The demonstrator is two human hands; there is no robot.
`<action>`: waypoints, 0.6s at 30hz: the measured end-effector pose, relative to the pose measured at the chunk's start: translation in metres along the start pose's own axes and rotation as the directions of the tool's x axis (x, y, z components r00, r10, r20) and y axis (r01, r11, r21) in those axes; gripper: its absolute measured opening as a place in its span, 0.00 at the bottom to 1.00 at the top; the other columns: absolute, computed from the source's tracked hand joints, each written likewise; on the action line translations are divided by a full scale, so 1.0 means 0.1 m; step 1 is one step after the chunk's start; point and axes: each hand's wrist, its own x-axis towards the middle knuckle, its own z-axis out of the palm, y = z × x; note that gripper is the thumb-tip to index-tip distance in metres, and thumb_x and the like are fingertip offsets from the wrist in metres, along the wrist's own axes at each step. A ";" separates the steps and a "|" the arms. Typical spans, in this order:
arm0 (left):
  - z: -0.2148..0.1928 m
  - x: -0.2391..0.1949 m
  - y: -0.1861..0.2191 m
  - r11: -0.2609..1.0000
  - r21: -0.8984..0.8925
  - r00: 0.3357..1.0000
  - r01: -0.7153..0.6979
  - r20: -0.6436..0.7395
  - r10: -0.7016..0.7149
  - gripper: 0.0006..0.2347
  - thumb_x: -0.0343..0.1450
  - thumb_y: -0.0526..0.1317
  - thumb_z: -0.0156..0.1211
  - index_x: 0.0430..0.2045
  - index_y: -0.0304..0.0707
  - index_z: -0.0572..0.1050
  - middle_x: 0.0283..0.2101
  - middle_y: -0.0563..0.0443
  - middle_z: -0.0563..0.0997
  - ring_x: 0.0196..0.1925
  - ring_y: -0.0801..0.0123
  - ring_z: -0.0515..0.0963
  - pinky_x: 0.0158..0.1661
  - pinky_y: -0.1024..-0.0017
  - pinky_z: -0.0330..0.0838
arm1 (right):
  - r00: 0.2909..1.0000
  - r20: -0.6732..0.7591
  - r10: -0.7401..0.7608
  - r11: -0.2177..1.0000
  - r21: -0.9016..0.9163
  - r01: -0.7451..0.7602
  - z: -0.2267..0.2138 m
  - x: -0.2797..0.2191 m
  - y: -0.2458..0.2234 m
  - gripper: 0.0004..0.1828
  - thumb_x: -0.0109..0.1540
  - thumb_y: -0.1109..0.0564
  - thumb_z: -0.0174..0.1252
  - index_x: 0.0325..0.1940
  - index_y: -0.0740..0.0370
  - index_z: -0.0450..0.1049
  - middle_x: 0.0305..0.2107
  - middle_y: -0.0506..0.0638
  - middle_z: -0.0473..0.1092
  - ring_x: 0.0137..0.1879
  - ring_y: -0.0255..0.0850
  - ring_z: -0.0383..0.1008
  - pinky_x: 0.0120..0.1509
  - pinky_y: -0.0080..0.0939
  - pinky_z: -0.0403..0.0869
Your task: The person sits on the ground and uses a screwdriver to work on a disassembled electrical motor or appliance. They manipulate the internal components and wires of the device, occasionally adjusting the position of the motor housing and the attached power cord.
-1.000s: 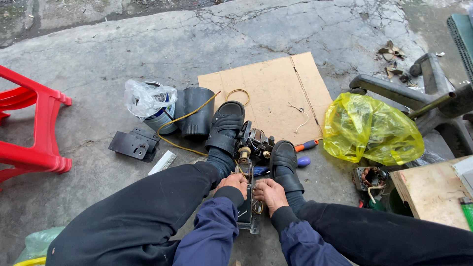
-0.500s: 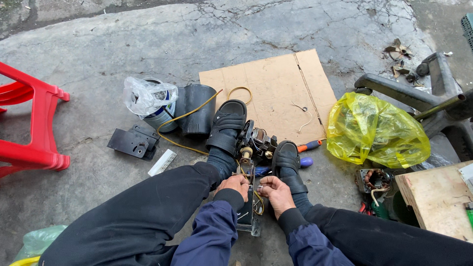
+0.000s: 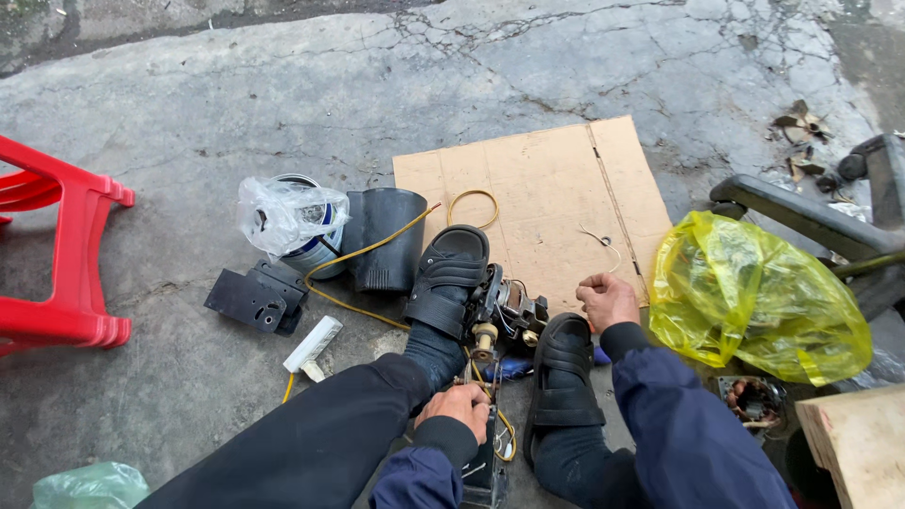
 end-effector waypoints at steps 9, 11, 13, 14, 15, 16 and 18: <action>-0.29 -0.16 0.13 0.998 -0.019 0.993 0.051 0.112 -0.049 0.13 0.76 0.53 0.55 0.50 0.73 0.86 0.31 0.70 0.90 0.53 0.69 0.86 0.56 0.64 0.78 | 0.999 -0.016 -0.044 0.963 0.264 0.046 -0.14 -1.22 -0.90 0.13 0.73 0.54 0.56 0.47 0.60 0.85 0.35 0.51 0.83 0.36 0.35 0.81 0.47 0.34 0.81; -0.28 -0.21 0.09 0.997 -0.039 0.991 0.059 0.120 -0.054 0.13 0.75 0.53 0.55 0.49 0.74 0.86 0.28 0.70 0.89 0.52 0.74 0.87 0.55 0.68 0.78 | 0.992 0.124 0.003 0.990 0.138 -0.020 0.00 -1.83 -1.15 0.14 0.69 0.47 0.60 0.49 0.56 0.86 0.41 0.47 0.85 0.46 0.35 0.81 0.56 0.35 0.77; -0.31 -0.20 0.10 0.997 -0.065 0.993 0.045 0.109 -0.038 0.14 0.73 0.52 0.55 0.49 0.75 0.86 0.25 0.71 0.88 0.51 0.80 0.87 0.54 0.72 0.77 | 0.970 0.241 0.041 0.999 0.011 -0.045 0.12 -2.16 -1.23 0.19 0.66 0.40 0.65 0.51 0.52 0.87 0.48 0.44 0.86 0.55 0.34 0.81 0.66 0.37 0.74; -0.31 -0.22 0.09 0.997 -0.070 0.995 0.012 0.101 -0.005 0.14 0.73 0.51 0.54 0.47 0.73 0.86 0.24 0.69 0.87 0.40 0.81 0.87 0.50 0.73 0.77 | 0.925 0.359 0.121 0.993 -0.051 -0.110 0.19 -2.25 -1.16 0.29 0.63 0.35 0.63 0.60 0.54 0.80 0.54 0.48 0.83 0.60 0.37 0.81 0.68 0.40 0.75; -0.31 -0.23 0.08 0.997 -0.075 0.995 -0.021 0.092 0.028 0.13 0.73 0.49 0.54 0.45 0.71 0.87 0.23 0.68 0.87 0.29 0.81 0.86 0.46 0.75 0.78 | 0.861 0.466 0.203 0.979 -0.120 -0.166 0.27 -2.34 -1.09 0.41 0.60 0.30 0.61 0.69 0.56 0.74 0.59 0.52 0.81 0.65 0.40 0.81 0.71 0.42 0.76; -0.34 -0.25 0.10 0.997 -0.075 0.996 -0.024 0.089 0.030 0.13 0.73 0.49 0.54 0.45 0.71 0.87 0.23 0.68 0.87 0.29 0.81 0.86 0.46 0.75 0.78 | 0.863 0.465 0.199 0.980 -0.118 -0.163 0.30 -2.36 -1.03 0.41 0.60 0.30 0.61 0.69 0.56 0.74 0.59 0.52 0.81 0.65 0.40 0.81 0.71 0.42 0.76; -0.39 -0.29 0.13 0.999 -0.033 0.994 -0.024 0.109 0.028 0.15 0.74 0.48 0.51 0.47 0.69 0.87 0.25 0.67 0.88 0.41 0.75 0.88 0.51 0.67 0.79 | 0.878 0.447 0.172 0.983 -0.023 -0.181 0.37 -2.40 -0.91 0.32 0.61 0.35 0.66 0.61 0.56 0.78 0.48 0.48 0.85 0.55 0.34 0.84 0.63 0.36 0.77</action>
